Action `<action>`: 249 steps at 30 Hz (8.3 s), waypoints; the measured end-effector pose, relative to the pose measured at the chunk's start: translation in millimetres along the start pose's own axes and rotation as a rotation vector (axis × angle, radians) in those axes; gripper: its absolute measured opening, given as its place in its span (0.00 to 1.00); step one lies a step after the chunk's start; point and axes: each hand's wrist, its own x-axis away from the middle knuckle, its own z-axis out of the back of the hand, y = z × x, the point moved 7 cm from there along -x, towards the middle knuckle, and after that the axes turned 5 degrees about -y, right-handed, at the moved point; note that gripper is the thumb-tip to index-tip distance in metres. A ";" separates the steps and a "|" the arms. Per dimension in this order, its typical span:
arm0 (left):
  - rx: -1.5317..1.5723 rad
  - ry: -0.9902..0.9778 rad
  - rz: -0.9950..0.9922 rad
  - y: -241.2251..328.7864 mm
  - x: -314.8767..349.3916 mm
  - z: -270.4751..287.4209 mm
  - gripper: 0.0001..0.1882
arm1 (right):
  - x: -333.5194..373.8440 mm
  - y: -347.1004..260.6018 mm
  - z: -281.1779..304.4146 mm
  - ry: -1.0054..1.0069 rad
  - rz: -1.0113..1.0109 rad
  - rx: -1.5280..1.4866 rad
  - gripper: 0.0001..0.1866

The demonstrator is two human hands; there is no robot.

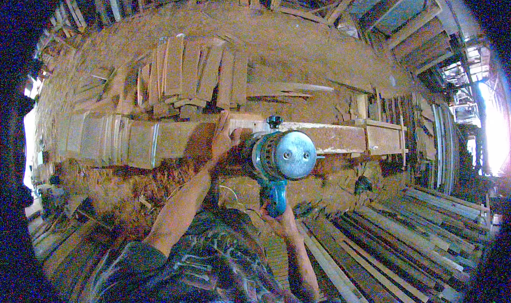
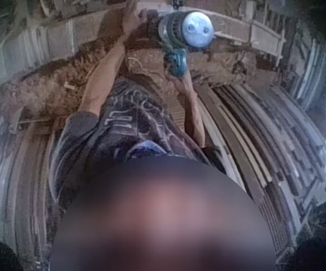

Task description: The person uses a handheld electric wood planer to smooth the surface of a wooden plank. They hold the plank with one hand and guide the planer along its length with the other, repeatedly moving the tool back and forth to remove material.

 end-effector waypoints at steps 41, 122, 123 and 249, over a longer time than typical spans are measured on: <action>-0.036 0.037 0.205 13.4 1.5 20.9 0.28 | -130.9 -95.8 -4.0 0.235 0.408 0.260 0.05; -0.340 0.016 0.085 67.9 163.0 43.6 0.35 | 7.7 -27.0 -22.5 0.152 0.559 -0.197 0.10; -0.306 0.056 0.053 70.7 163.8 54.1 0.35 | 17.6 -28.3 -32.3 0.220 0.611 -0.264 0.08; -0.196 0.043 0.070 51.5 146.8 63.0 0.30 | 23.9 -33.4 -42.6 0.164 0.324 0.323 0.06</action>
